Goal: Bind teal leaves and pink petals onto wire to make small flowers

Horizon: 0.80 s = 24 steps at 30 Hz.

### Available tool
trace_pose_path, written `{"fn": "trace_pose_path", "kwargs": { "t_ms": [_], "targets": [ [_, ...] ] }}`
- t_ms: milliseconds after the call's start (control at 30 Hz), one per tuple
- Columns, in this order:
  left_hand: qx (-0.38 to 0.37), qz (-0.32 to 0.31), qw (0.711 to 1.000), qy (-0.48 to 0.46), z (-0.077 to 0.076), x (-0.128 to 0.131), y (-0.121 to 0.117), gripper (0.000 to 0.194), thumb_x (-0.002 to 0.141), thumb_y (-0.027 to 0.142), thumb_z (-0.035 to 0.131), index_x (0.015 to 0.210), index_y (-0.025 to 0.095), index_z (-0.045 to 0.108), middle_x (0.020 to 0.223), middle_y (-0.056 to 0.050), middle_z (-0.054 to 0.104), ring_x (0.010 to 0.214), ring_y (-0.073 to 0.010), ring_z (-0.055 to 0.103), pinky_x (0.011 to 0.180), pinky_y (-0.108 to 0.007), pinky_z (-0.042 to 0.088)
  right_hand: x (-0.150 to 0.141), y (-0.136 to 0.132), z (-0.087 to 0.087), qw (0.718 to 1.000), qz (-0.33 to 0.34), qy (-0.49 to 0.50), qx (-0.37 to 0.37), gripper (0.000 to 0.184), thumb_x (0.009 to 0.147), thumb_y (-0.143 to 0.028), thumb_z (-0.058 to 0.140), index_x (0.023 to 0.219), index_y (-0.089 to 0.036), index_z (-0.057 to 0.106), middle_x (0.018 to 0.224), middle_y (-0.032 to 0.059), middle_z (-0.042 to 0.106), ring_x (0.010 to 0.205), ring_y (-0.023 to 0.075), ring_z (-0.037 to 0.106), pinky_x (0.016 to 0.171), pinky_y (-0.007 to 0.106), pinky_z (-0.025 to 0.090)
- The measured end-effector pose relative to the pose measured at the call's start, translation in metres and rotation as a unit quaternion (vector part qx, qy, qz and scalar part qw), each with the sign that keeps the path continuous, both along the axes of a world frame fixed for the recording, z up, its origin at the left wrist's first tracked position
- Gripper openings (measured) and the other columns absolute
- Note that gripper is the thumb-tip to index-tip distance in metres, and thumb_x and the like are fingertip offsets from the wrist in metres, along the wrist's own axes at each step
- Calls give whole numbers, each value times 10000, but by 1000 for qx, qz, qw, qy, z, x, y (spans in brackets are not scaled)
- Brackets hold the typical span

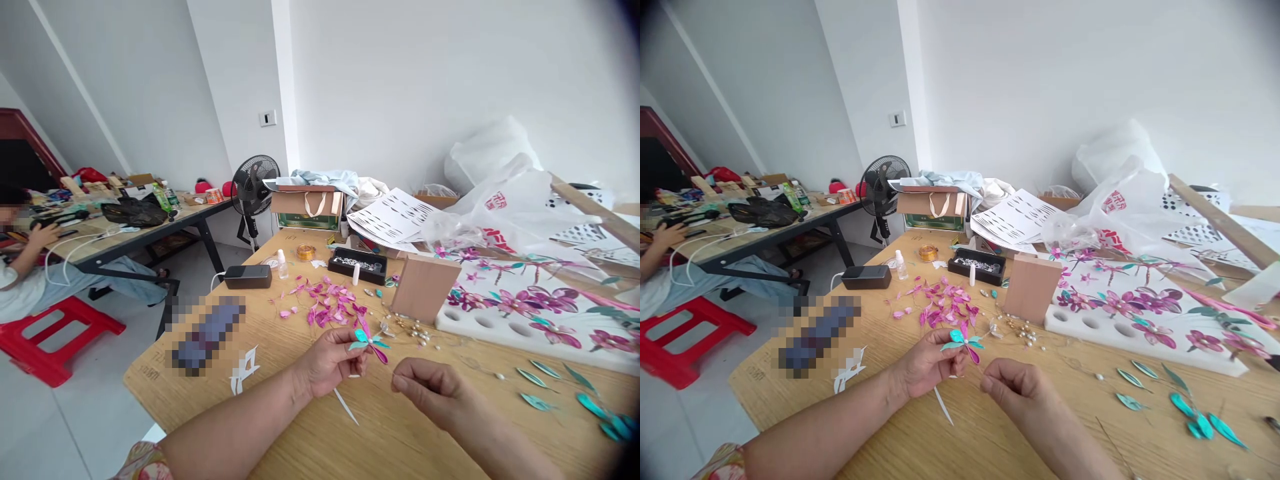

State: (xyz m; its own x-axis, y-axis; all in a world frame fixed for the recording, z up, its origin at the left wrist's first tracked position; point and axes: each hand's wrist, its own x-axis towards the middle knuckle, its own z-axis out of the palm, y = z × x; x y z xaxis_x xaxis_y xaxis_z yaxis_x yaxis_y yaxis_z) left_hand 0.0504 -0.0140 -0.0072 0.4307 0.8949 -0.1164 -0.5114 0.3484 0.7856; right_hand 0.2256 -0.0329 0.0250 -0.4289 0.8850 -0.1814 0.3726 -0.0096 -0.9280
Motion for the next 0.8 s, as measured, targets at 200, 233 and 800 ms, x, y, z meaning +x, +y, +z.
{"fn": "trace_pose_path", "kwargs": {
  "t_ms": [200,233,800],
  "targets": [
    [10,46,999,27,1,4,0,299,576,353,738,695,122,589,552,19,522,516,-61,454,559,-209,345,-4,-9,9,956,-7,-170,237,293,788,-354,394,532,-217,356,467,-26,399,449,117,381,442,234,285],
    [15,58,998,29,1,5,-1,308,570,364,738,685,122,586,550,19,517,521,-62,451,562,-209,346,-6,-11,8,942,-3,-197,272,288,800,-322,372,535,-219,327,464,-22,413,440,119,394,442,236,283],
    [366,34,861,352,2,8,-12,178,780,219,504,691,146,641,681,-31,551,692,-124,491,669,-229,366,-21,-15,52,859,154,-301,384,202,704,-57,397,606,-205,496,610,35,588,519,143,517,481,243,328]
  ]
}}
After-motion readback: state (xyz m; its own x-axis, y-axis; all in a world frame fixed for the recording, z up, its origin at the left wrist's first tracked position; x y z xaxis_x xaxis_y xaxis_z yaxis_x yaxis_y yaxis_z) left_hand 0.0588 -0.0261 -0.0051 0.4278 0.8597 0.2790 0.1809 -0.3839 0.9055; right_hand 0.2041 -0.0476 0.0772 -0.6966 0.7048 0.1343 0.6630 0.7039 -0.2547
